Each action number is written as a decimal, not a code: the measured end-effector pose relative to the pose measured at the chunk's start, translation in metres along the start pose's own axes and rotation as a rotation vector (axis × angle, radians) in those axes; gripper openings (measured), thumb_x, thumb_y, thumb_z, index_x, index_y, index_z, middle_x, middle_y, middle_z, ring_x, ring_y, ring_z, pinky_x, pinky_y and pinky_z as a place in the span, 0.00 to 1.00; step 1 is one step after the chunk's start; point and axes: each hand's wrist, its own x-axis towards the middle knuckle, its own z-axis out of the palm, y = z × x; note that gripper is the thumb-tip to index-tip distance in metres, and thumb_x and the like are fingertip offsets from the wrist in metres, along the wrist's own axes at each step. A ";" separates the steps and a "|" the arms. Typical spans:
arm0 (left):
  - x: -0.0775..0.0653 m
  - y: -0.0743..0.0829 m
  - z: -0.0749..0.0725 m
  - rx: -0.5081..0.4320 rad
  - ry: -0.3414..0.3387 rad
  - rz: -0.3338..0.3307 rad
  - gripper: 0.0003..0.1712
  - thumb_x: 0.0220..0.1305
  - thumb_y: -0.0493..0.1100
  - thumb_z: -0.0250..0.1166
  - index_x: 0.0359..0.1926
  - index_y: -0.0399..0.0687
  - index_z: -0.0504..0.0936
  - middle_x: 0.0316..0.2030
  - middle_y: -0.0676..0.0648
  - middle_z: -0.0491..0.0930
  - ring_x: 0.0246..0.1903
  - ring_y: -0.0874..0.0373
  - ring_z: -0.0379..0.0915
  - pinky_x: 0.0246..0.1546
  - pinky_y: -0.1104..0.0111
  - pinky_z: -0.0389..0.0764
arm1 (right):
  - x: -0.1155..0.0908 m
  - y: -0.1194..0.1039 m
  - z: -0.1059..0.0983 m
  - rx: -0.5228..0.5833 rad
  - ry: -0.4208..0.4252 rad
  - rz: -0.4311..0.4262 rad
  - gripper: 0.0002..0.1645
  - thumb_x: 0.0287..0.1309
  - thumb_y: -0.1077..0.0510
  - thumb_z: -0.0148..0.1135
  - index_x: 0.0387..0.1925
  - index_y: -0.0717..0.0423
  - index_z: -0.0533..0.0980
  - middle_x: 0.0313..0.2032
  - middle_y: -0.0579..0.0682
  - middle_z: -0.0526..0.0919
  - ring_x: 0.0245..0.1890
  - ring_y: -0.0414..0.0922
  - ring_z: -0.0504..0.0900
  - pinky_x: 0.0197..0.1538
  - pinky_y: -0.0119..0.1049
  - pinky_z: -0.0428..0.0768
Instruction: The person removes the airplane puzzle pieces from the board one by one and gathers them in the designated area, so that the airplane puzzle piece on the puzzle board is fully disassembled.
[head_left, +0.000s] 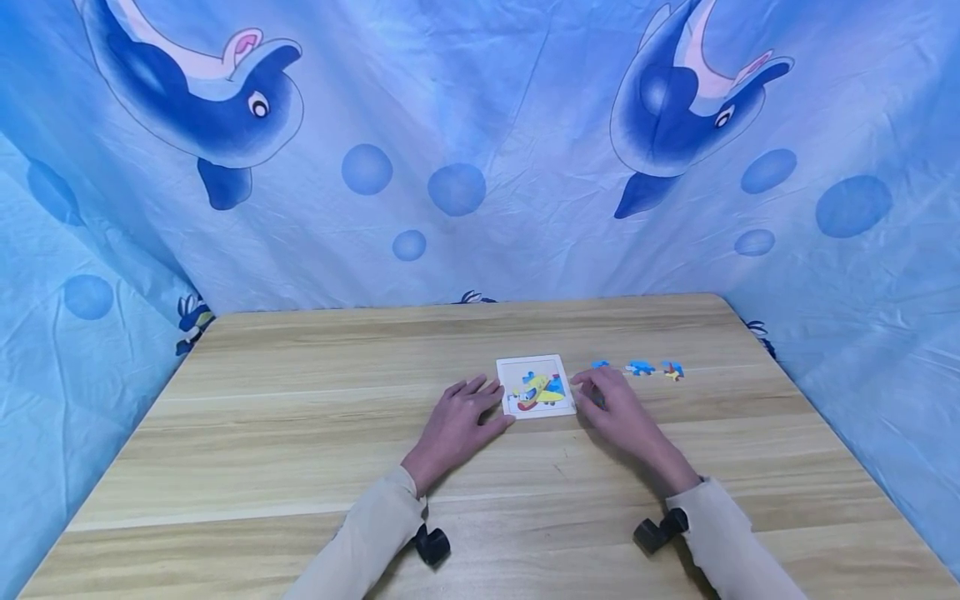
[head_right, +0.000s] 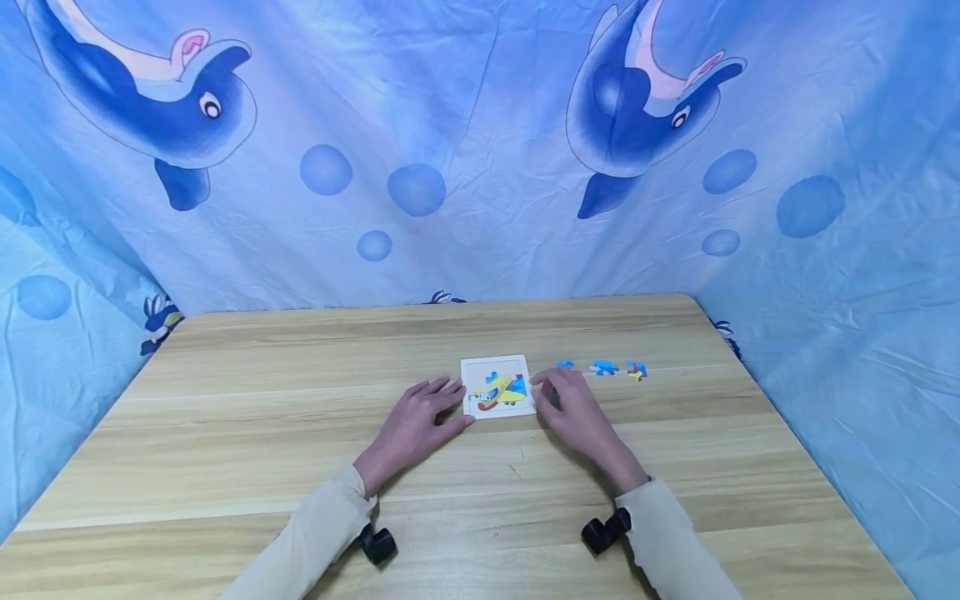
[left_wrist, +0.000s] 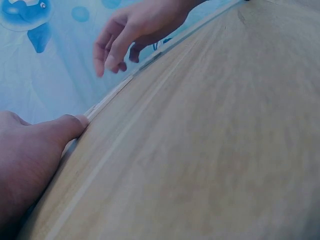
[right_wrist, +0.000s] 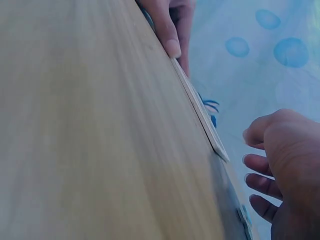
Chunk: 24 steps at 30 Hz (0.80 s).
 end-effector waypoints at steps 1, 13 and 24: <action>0.000 0.000 0.000 -0.002 0.000 0.000 0.33 0.72 0.62 0.63 0.65 0.44 0.82 0.64 0.45 0.78 0.70 0.46 0.67 0.70 0.47 0.67 | 0.002 -0.002 0.002 0.000 -0.006 0.005 0.12 0.68 0.64 0.65 0.51 0.62 0.80 0.41 0.50 0.78 0.45 0.50 0.74 0.47 0.47 0.76; 0.001 0.000 -0.002 -0.001 0.005 0.012 0.32 0.72 0.61 0.63 0.65 0.43 0.81 0.64 0.45 0.79 0.69 0.45 0.68 0.69 0.47 0.68 | 0.023 -0.014 0.025 -0.037 -0.069 -0.015 0.19 0.65 0.59 0.69 0.55 0.63 0.81 0.44 0.53 0.79 0.47 0.51 0.75 0.50 0.49 0.77; 0.000 0.000 -0.003 -0.001 -0.009 0.008 0.33 0.72 0.61 0.63 0.66 0.42 0.81 0.65 0.45 0.78 0.70 0.45 0.68 0.69 0.47 0.67 | 0.037 -0.022 0.036 -0.114 -0.130 0.035 0.23 0.67 0.54 0.69 0.57 0.63 0.81 0.50 0.56 0.76 0.55 0.57 0.70 0.55 0.52 0.75</action>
